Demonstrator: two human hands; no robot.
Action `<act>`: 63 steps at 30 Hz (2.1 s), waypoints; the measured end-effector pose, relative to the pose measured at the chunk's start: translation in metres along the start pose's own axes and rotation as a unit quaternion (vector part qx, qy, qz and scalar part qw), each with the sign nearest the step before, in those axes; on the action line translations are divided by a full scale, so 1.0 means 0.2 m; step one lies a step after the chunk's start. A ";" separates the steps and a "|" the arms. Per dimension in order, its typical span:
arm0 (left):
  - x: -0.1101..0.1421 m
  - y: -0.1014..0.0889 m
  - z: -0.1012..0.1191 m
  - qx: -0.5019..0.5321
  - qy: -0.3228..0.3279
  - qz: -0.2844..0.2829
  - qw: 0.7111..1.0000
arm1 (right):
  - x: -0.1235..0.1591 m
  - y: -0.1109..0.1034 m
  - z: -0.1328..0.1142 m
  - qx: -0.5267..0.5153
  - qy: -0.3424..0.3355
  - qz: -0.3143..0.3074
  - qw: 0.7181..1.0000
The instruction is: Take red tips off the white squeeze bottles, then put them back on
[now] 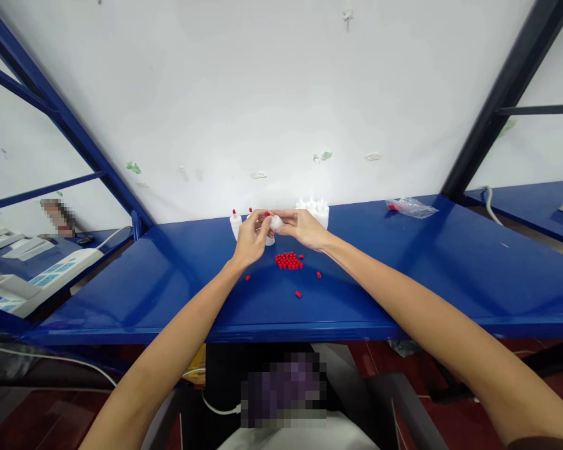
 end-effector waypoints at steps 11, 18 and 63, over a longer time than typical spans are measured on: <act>0.00 0.01 0.01 0.035 0.005 -0.001 0.999 | 0.05 0.05 -0.12 0.332 -0.038 -0.014 0.942; 0.00 0.00 0.05 -0.065 0.023 0.002 0.998 | 0.06 0.05 -0.06 0.212 0.020 -0.023 0.977; -0.04 -0.19 0.10 -0.356 -0.125 0.037 0.925 | 0.05 0.01 -0.08 0.459 0.015 0.057 0.886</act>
Point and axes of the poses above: each hand's wrist, its own x-axis away from the middle knuckle, its own y-axis out of the palm, z = x × y, the point moved 1 cm from there along -x, towards the middle knuckle, and after that the axes turned 4 degrees about -z, right-handed, at the moved point
